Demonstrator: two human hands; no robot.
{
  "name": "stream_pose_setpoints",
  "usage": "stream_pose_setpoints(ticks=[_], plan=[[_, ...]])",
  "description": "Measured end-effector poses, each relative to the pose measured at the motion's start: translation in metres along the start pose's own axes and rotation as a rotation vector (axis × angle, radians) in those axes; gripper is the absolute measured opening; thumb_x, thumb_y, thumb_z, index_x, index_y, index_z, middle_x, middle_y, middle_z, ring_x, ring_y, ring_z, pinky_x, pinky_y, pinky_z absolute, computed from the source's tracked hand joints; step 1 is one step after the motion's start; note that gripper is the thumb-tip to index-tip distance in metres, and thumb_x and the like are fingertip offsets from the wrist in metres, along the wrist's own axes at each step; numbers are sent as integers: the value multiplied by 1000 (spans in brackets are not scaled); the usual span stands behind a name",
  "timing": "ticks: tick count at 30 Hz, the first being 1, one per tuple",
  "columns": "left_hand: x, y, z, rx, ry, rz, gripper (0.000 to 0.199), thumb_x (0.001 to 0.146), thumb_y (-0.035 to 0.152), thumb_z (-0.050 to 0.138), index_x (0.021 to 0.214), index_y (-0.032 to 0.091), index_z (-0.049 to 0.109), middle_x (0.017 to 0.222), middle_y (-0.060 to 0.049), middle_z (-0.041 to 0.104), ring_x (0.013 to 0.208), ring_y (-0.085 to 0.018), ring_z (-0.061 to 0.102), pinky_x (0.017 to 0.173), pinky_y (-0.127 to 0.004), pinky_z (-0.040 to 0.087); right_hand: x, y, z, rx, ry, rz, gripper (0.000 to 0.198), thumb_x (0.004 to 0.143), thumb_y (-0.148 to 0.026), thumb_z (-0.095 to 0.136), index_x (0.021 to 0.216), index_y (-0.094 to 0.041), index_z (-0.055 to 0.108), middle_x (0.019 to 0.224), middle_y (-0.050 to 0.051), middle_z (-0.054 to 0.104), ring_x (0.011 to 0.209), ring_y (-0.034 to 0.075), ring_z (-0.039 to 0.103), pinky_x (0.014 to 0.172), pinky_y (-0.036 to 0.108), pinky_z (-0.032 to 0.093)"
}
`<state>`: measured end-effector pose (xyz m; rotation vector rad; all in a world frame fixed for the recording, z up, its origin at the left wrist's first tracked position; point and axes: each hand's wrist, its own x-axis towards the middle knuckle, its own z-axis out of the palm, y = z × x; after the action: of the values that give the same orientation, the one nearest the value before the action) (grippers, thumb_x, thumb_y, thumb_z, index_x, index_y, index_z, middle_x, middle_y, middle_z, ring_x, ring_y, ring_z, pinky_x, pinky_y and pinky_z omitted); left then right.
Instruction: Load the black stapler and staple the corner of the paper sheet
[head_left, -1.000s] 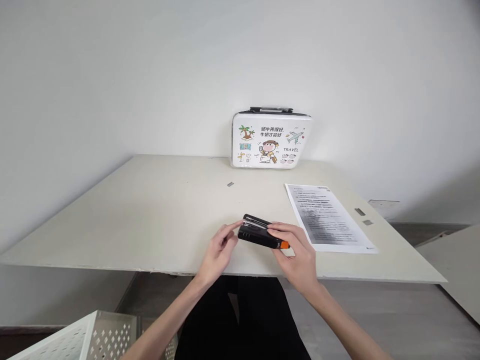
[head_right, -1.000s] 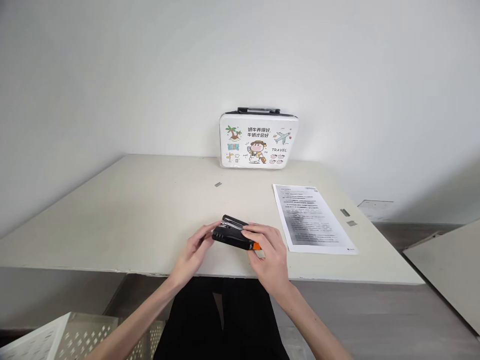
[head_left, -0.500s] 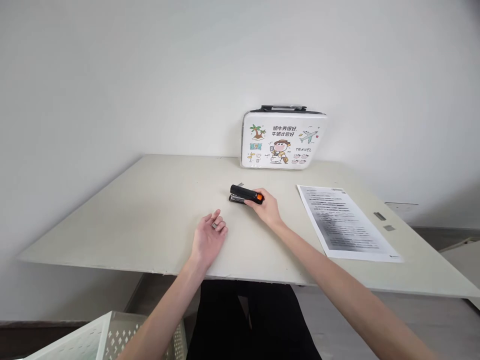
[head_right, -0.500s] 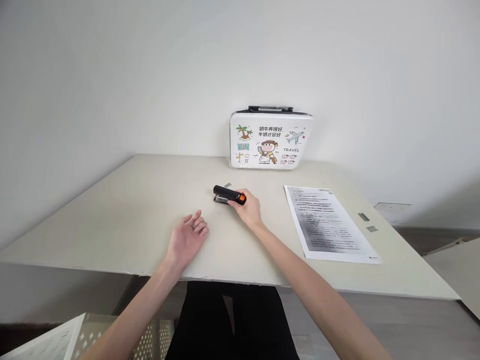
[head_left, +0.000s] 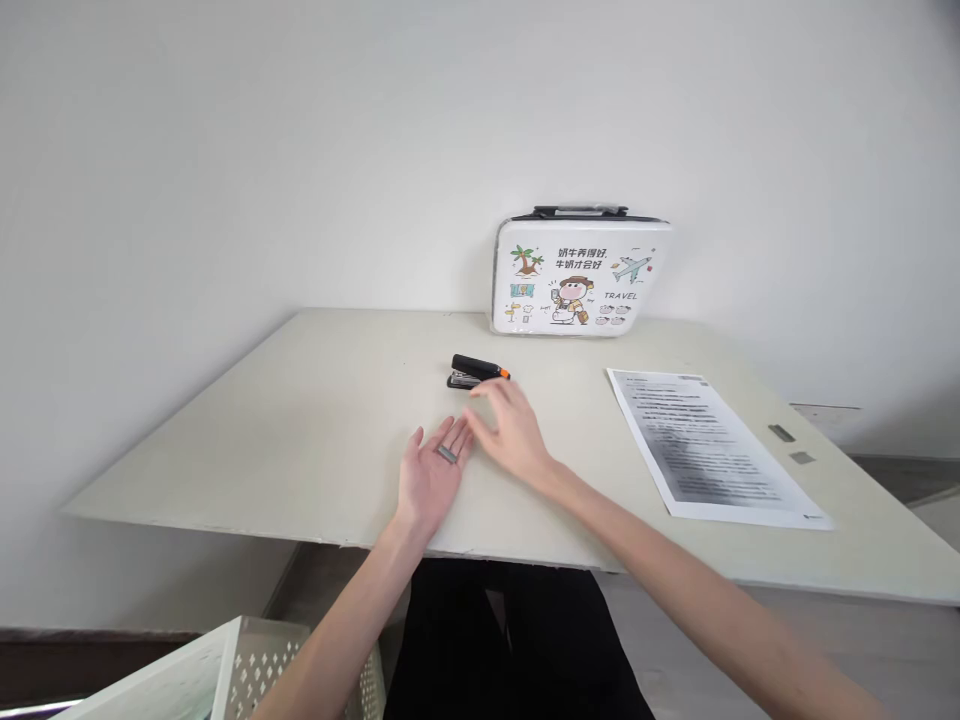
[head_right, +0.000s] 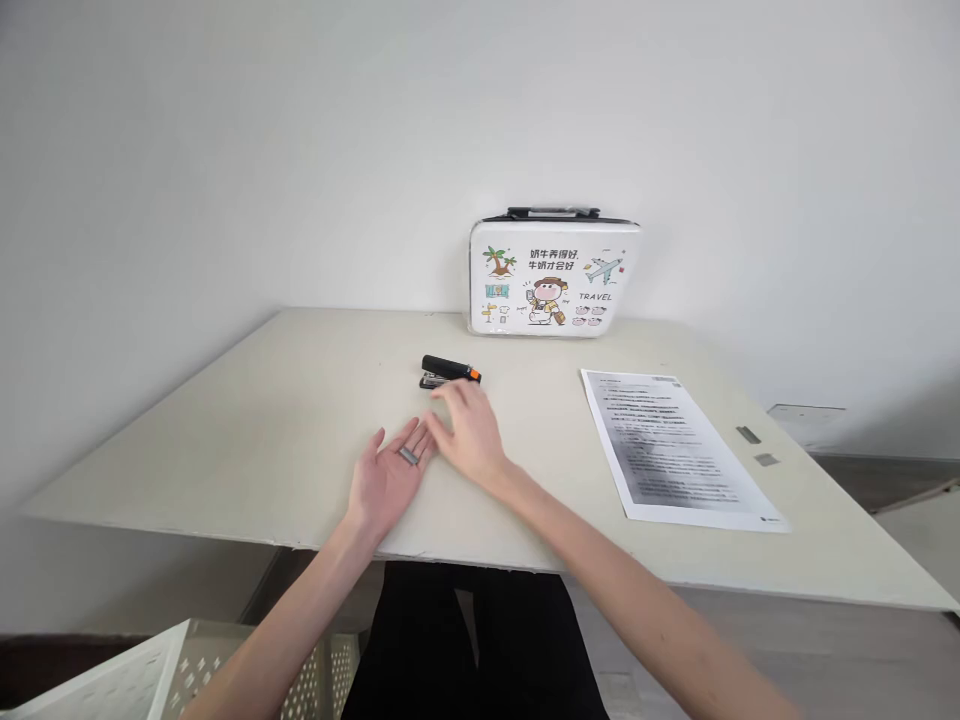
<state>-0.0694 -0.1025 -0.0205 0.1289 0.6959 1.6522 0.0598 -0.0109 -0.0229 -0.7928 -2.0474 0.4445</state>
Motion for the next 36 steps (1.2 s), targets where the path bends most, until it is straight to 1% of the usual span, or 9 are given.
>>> stream_pose_setpoints(ticks=[4,10,14,19,22,25,30,33,36], plan=[[-5,-8,7,126,-61,-12,40,106,36,43,124,10,67,142,-20,65,135,-28,61,117,-41,45,-38,-40,-5,-17,-259,27,25,95,-32,68,117,-23,59,113,9,70,103,28,66,87,43,55],[-7,-37,17,316,-190,-33,33,102,38,54,110,13,73,136,-17,69,135,-30,60,121,-44,39,-63,-29,-40,70,-243,142,24,97,-16,58,119,-26,58,114,4,73,103,21,70,88,37,56],[-10,-36,21,614,-284,11,34,98,45,63,107,14,75,128,-17,72,127,-31,65,114,-43,46,-83,17,-111,24,-82,253,23,98,-29,60,120,-25,61,111,5,77,93,21,72,89,39,57],[-18,5,20,1280,-408,142,27,89,49,74,99,24,78,107,-9,77,100,-26,73,96,-35,56,-132,98,-229,-226,141,450,32,96,-47,58,115,-23,64,111,13,77,95,27,74,81,41,59],[-18,27,13,1420,-412,213,31,87,55,72,97,26,77,102,-7,77,98,-26,72,95,-36,56,-170,142,-284,-413,220,542,36,93,-49,56,114,-21,64,105,15,78,89,29,75,76,41,58],[-16,35,4,1470,-382,281,38,90,60,65,100,25,77,101,-7,77,94,-26,72,94,-37,56,-200,173,-317,-565,192,619,36,91,-45,54,117,-21,63,104,13,78,87,28,73,78,41,56],[-20,28,-1,1523,-360,342,40,90,62,64,96,24,76,99,-7,76,93,-24,71,90,-33,57,-212,185,-327,-728,175,628,36,91,-43,51,116,-22,64,112,14,76,107,34,69,84,45,54],[-22,26,0,1544,-325,345,41,92,62,61,99,25,75,101,-7,76,95,-25,70,91,-34,55,-202,165,-311,-686,267,532,35,93,-45,50,113,-21,66,113,15,74,105,33,69,89,47,54],[-22,27,-2,1564,-299,356,44,94,64,58,102,24,74,101,-7,75,96,-25,69,92,-35,54,-188,129,-281,-443,236,461,30,95,-48,53,105,-23,68,108,12,76,88,27,71,81,41,56]])
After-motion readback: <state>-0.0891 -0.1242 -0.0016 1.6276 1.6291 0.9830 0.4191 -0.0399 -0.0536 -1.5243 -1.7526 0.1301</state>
